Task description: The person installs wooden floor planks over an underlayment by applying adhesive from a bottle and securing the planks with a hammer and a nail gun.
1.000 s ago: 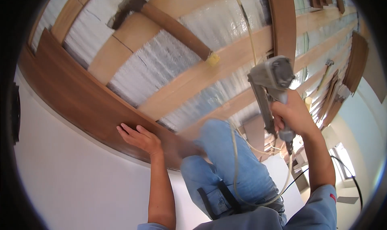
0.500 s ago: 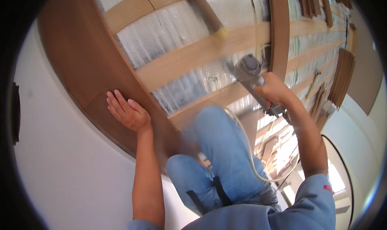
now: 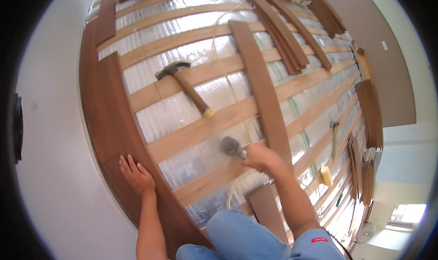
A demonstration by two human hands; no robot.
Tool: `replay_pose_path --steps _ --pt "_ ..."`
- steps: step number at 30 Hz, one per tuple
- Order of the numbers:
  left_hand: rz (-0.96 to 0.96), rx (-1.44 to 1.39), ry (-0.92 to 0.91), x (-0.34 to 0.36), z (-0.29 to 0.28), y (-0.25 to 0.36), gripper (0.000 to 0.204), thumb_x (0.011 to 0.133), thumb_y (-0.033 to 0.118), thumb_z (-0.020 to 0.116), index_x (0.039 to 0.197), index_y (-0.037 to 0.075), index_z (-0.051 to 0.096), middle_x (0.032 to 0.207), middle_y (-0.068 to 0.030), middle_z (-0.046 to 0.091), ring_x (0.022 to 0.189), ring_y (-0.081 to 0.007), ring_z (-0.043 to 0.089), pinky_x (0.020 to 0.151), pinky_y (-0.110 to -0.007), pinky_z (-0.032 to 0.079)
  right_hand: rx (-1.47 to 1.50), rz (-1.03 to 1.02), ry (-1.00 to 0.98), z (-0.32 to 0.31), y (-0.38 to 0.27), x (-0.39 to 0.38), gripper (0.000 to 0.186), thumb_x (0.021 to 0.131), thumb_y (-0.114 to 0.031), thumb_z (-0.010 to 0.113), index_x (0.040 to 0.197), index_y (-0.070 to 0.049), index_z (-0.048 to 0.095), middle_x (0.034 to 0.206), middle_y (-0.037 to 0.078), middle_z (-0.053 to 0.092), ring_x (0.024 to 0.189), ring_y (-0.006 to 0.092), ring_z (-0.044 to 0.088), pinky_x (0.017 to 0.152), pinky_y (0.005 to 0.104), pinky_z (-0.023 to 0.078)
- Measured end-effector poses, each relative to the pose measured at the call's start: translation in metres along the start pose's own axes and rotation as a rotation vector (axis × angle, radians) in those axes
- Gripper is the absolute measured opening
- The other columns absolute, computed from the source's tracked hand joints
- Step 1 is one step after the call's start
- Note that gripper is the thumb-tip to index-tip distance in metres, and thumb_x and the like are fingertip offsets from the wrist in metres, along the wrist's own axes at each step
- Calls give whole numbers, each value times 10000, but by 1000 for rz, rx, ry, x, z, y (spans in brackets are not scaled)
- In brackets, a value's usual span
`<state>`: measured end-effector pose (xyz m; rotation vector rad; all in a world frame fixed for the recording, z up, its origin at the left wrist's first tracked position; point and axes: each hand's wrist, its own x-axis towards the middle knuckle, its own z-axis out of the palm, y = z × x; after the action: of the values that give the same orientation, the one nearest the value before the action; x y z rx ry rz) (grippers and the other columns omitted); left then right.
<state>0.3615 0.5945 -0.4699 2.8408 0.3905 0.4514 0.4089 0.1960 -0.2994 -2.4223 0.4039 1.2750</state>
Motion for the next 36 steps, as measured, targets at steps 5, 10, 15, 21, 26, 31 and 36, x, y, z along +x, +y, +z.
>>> replay_pose_path --steps 5,10,15,21,26,31,36 --pt "-5 50 117 -5 11 -6 468 1042 147 528 1478 -22 511 1619 -229 399 1496 -403 378 1252 -531 279 -16 -195 -16 25 14 -16 559 842 -178 635 1330 79 546 681 202 688 572 281 696 571 441 566" --pt "40 192 148 -8 25 -19 466 1068 196 506 1458 -60 519 1560 -268 468 1444 -426 445 1231 -529 316 30 -517 149 72 86 -76 860 879 -187 649 1596 39 232 982 252 716 843 269 735 713 421 570" --pt "105 196 138 -11 38 -34 509 1086 266 499 1475 -62 503 1579 -261 448 1462 -428 417 1239 -504 308 386 -412 -262 81 188 -212 924 966 -277 659 1660 -33 101 1007 175 642 928 288 659 845 407 534" --pt "99 315 -29 -7 5 -24 641 1104 436 434 1540 -34 438 1648 -241 351 1522 -397 330 1261 -498 261 -22 36 -5 80 303 -406 888 931 -266 723 1629 -108 197 991 189 685 873 337 706 802 455 551" --pt "116 422 -421 -71 -41 3 836 1044 579 469 1567 -67 381 1686 -223 289 1552 -370 285 1281 -490 208 -500 547 337 94 442 -517 1010 844 -157 746 1634 -5 135 936 281 718 901 474 698 794 535 551" --pt "171 384 -491 -133 -64 20 813 1058 577 426 1542 -77 419 1676 -213 317 1550 -360 296 1270 -501 227 -362 598 596 93 563 -554 1050 848 -145 719 1657 -6 63 1148 330 690 1020 493 680 920 504 527" --pt "182 286 -584 -176 -86 11 763 1086 540 371 1528 -79 440 1669 -217 330 1539 -369 314 1264 -514 229 88 417 833 116 621 -521 1075 818 -129 763 1667 -29 112 1561 328 438 1451 416 451 1191 411 361"
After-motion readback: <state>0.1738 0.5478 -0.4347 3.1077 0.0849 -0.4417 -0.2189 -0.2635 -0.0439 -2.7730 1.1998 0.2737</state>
